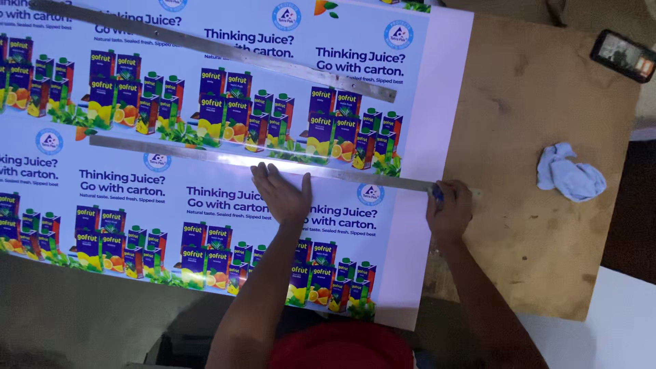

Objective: The person cuts large printed sheets using a metal ruler and a small blade, aligning the ruler with printed markers and pulling the blade along the edge.

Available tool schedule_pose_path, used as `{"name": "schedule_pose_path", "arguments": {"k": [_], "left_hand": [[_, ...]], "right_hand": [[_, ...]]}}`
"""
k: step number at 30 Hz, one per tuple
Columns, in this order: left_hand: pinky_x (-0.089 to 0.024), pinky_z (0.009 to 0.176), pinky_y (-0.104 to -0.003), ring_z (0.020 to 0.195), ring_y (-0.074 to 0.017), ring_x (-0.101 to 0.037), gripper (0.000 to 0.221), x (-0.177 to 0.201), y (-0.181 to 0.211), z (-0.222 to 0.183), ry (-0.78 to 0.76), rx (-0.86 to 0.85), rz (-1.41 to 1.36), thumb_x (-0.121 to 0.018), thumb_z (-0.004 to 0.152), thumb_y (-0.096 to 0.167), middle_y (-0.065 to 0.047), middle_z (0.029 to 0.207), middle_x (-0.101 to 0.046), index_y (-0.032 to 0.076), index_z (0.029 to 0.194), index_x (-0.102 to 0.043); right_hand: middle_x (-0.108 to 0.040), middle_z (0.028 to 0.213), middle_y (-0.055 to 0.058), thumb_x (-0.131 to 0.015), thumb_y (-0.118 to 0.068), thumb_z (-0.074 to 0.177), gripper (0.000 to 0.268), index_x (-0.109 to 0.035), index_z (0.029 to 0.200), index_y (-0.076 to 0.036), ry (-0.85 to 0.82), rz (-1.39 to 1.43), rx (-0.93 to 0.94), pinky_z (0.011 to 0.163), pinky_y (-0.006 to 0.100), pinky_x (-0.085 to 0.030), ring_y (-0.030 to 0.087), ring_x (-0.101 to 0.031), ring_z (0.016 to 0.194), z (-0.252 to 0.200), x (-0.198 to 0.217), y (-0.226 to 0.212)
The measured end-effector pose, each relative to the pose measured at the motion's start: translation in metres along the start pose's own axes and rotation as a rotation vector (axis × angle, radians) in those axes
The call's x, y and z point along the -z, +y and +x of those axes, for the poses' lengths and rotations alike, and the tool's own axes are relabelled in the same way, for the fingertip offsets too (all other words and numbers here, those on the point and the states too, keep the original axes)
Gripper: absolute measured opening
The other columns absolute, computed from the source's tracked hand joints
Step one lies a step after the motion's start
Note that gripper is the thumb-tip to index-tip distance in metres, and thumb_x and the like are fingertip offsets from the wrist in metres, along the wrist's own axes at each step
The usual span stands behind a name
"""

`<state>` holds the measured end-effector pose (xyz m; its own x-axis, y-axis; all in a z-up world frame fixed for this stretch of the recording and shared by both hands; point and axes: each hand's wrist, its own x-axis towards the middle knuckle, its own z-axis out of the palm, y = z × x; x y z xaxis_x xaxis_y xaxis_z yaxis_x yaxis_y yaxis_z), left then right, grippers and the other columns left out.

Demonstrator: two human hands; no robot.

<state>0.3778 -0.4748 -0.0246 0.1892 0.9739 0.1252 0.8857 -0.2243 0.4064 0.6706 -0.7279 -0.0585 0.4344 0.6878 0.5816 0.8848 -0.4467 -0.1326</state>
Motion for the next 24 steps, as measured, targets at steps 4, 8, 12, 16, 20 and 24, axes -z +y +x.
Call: {"name": "schedule_pose_path", "arguments": {"k": [4,8,12,16,20,24], "left_hand": [[-0.027,0.124,-0.058,0.144,-0.0438,-0.037,0.097,-0.002,0.001,0.001,0.057,-0.057,0.038,-0.051,0.093,0.079,-0.024,0.15,-0.032,-0.004,0.142,-0.036],[-0.027,0.123,-0.059,0.146,-0.0451,-0.035,0.096,-0.007,-0.003,-0.002,0.071,-0.074,0.055,-0.053,0.093,0.078,-0.024,0.151,-0.032,-0.003,0.143,-0.035],[-0.028,0.124,-0.06,0.149,-0.0478,-0.032,0.097,-0.007,-0.003,0.0,0.059,-0.068,0.046,-0.056,0.092,0.077,-0.025,0.153,-0.03,0.0,0.144,-0.031],[-0.025,0.126,-0.058,0.153,-0.0445,-0.028,0.095,0.001,0.002,0.002,-0.026,-0.02,0.056,-0.061,0.092,0.073,-0.023,0.157,-0.027,0.002,0.145,-0.028],[-0.024,0.126,-0.058,0.153,-0.0449,-0.027,0.096,-0.005,-0.002,0.002,0.005,-0.061,0.082,-0.059,0.092,0.075,-0.024,0.157,-0.029,0.001,0.145,-0.03],[-0.028,0.123,-0.059,0.151,-0.0458,-0.032,0.094,-0.008,-0.005,0.002,0.1,-0.127,0.075,-0.06,0.092,0.075,-0.025,0.154,-0.033,0.0,0.142,-0.032]], "right_hand": [[-0.062,0.116,0.008,-0.064,-0.041,0.104,0.03,-0.072,0.118,-0.016,-0.006,0.036,-0.015,0.082,0.039,-0.058,0.026,-0.067,0.096,0.005,0.002,-0.005],[-0.062,0.117,0.009,-0.057,-0.044,0.108,0.034,-0.072,0.118,-0.014,-0.018,0.07,-0.052,0.079,0.039,-0.057,0.027,-0.066,0.093,0.011,0.012,-0.012],[-0.062,0.117,0.012,-0.057,-0.035,0.11,0.03,-0.073,0.117,-0.011,-0.019,0.102,-0.075,0.078,0.041,-0.056,0.029,-0.064,0.089,0.029,0.027,-0.027],[-0.061,0.116,0.012,-0.059,-0.036,0.109,0.029,-0.072,0.117,-0.011,-0.04,0.105,-0.073,0.078,0.042,-0.055,0.029,-0.064,0.09,0.017,0.017,-0.016],[-0.06,0.118,0.012,-0.062,-0.033,0.107,0.027,-0.07,0.122,-0.011,-0.046,0.126,-0.066,0.079,0.042,-0.054,0.03,-0.064,0.096,0.015,0.013,-0.012],[-0.059,0.114,0.011,-0.059,-0.037,0.109,0.03,-0.072,0.113,-0.011,-0.051,0.124,-0.082,0.081,0.043,-0.053,0.031,-0.064,0.096,0.02,0.018,-0.017]]}}
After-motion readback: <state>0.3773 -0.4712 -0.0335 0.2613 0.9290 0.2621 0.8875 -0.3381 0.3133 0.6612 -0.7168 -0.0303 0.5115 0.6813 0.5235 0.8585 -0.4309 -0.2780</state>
